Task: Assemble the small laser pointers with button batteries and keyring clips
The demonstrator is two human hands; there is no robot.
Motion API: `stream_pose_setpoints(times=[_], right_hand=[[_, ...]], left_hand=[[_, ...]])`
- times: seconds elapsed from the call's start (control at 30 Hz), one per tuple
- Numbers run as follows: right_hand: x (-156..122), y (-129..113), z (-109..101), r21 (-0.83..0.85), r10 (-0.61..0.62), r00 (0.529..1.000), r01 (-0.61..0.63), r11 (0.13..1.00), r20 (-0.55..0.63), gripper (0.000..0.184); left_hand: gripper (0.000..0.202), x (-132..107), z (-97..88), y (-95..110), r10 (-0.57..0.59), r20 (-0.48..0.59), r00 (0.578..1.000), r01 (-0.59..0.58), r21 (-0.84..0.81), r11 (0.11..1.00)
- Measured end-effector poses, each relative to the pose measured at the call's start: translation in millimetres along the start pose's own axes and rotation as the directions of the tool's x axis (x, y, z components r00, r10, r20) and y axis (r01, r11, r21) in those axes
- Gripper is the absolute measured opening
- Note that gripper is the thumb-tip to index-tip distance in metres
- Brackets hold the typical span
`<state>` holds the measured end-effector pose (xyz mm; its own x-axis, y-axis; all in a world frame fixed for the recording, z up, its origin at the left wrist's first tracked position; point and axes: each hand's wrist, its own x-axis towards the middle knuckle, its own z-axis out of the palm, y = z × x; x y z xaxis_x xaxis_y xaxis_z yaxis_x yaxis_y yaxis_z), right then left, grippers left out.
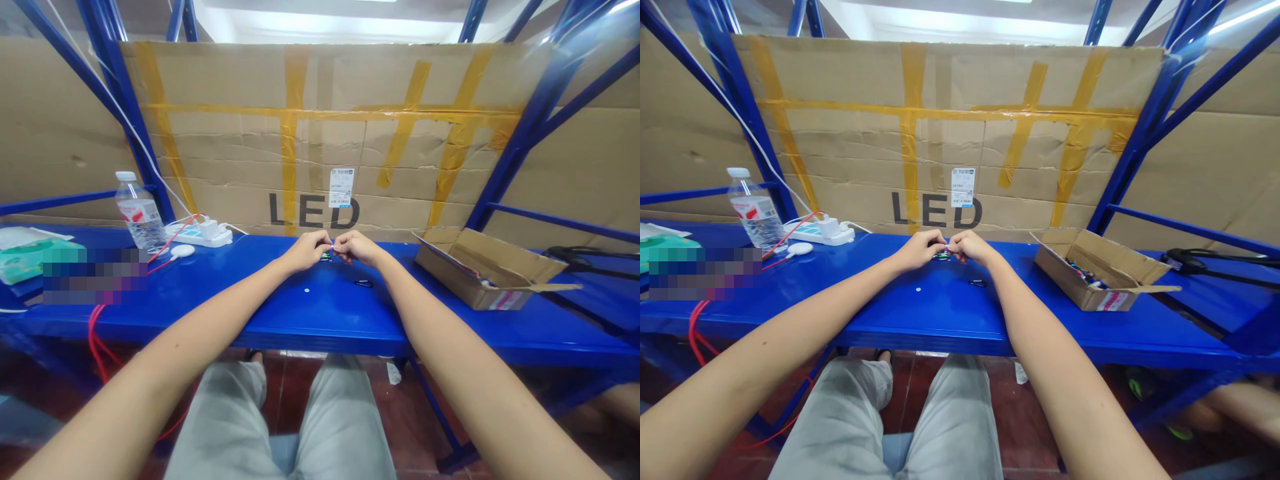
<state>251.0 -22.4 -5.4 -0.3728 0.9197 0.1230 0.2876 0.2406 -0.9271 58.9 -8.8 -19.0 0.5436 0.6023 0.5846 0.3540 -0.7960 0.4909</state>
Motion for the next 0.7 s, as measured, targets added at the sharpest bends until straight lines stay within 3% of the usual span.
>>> stream_pose_setpoints(times=[0.23,0.33,0.47,0.53,0.6,0.7], right_hand=[[-2.1,-1.6,-0.8,0.0,0.08,0.994,-0.08,0.997,0.076,0.017],[-6.8,-5.8,-10.4,-0.164,0.112,0.991,-0.1,0.981,0.069,0.02],[-22.8,-9.7,-36.6,-0.423,0.168,0.986,-0.152,0.893,0.001,0.02],[-32.7,-9.7,-48.0,-0.472,0.311,0.945,-0.231,0.851,0.098,0.028],[-40.2,-9.3,-52.9,-0.55,0.472,0.864,-0.313,0.774,0.173,0.035],[-42.3,-8.7,-45.8,-0.643,0.495,0.854,-0.29,0.709,0.161,0.031]], left_hand=[[0.008,1.2,1.3,-3.5,-0.034,0.014,0.999,0.035,-0.066,0.997],[0.01,1.7,-0.4,-10.0,-0.078,0.023,0.997,0.08,-0.094,0.992],[0.025,1.9,-3.5,-16.6,-0.151,0.032,0.988,0.152,-0.046,0.987],[0.025,1.6,-4.0,-15.4,-0.144,0.037,0.989,0.145,-0.02,0.989],[0.02,1.2,-3.1,-11.1,-0.13,0.045,0.99,0.131,-0.018,0.991],[0.018,0.8,0.1,-3.5,-0.136,0.087,0.987,0.14,-0.037,0.989]])
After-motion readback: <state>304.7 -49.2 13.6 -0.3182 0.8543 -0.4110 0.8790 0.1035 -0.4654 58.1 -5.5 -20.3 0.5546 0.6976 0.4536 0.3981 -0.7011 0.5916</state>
